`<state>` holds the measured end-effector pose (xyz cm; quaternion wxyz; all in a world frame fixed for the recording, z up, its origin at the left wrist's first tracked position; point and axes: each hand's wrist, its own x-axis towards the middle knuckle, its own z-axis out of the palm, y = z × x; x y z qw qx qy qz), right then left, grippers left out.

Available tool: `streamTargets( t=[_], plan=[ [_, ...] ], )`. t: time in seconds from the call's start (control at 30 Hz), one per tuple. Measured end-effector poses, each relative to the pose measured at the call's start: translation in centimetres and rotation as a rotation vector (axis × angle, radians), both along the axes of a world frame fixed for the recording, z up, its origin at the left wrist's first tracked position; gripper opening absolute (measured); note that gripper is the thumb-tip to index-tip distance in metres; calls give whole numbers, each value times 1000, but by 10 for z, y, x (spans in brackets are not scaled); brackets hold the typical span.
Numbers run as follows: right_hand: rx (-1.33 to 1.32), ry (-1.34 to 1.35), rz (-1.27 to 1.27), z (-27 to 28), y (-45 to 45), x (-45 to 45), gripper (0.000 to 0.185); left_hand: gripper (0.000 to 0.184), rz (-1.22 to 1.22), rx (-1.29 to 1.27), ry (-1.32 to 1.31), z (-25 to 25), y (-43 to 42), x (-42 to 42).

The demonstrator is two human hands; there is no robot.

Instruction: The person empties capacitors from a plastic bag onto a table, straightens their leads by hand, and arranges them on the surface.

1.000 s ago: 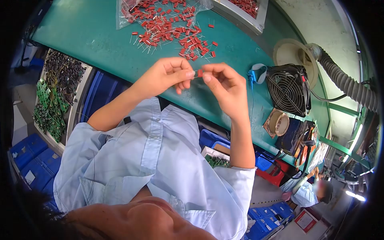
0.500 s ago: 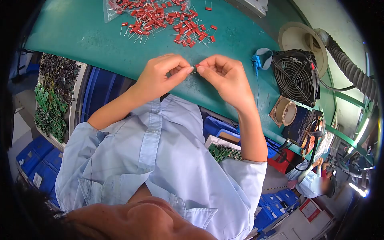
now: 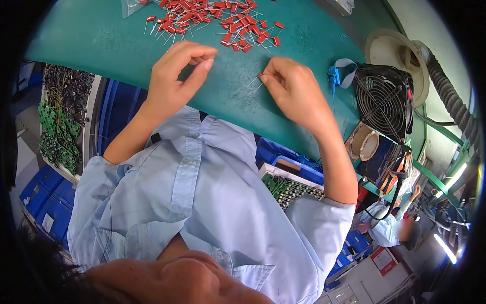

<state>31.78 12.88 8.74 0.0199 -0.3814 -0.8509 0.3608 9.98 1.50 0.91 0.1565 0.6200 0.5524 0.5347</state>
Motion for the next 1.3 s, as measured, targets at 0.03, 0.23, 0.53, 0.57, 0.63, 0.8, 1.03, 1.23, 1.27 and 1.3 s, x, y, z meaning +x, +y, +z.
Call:
streamTargets(
  t=[0.03,0.23,0.53,0.57,0.63,0.8,1.03,1.23,1.27,1.3],
  plan=[
    [24,-3,14,-1,-1,-1,16,17,1,1,2,0,0,0],
    [154,40,49,-12,-9,-1,15,15,-4,10,2,-2,4,-1],
    [470,16,121,-21,-29,-5,16,13,-8,15,3,-4,3,-1],
    [518,2,137,-21,-32,-6,16,13,-6,16,5,-4,2,-1],
    [576,-15,153,-23,-35,-5,16,12,0,20,10,-4,2,-1],
    [517,51,143,-20,-28,-2,12,12,-11,21,-9,-1,-1,-3],
    [496,306,-219,18,123,-20,23,11,2,37,-22,4,4,-1],
    [670,272,-385,-6,254,-60,17,12,20,-22,-43,3,2,-2],
    [669,346,-365,-13,262,-60,16,12,21,-25,-48,3,2,-2],
    [667,419,-345,-22,267,-58,15,12,22,-30,-52,3,2,-2]
  ],
)
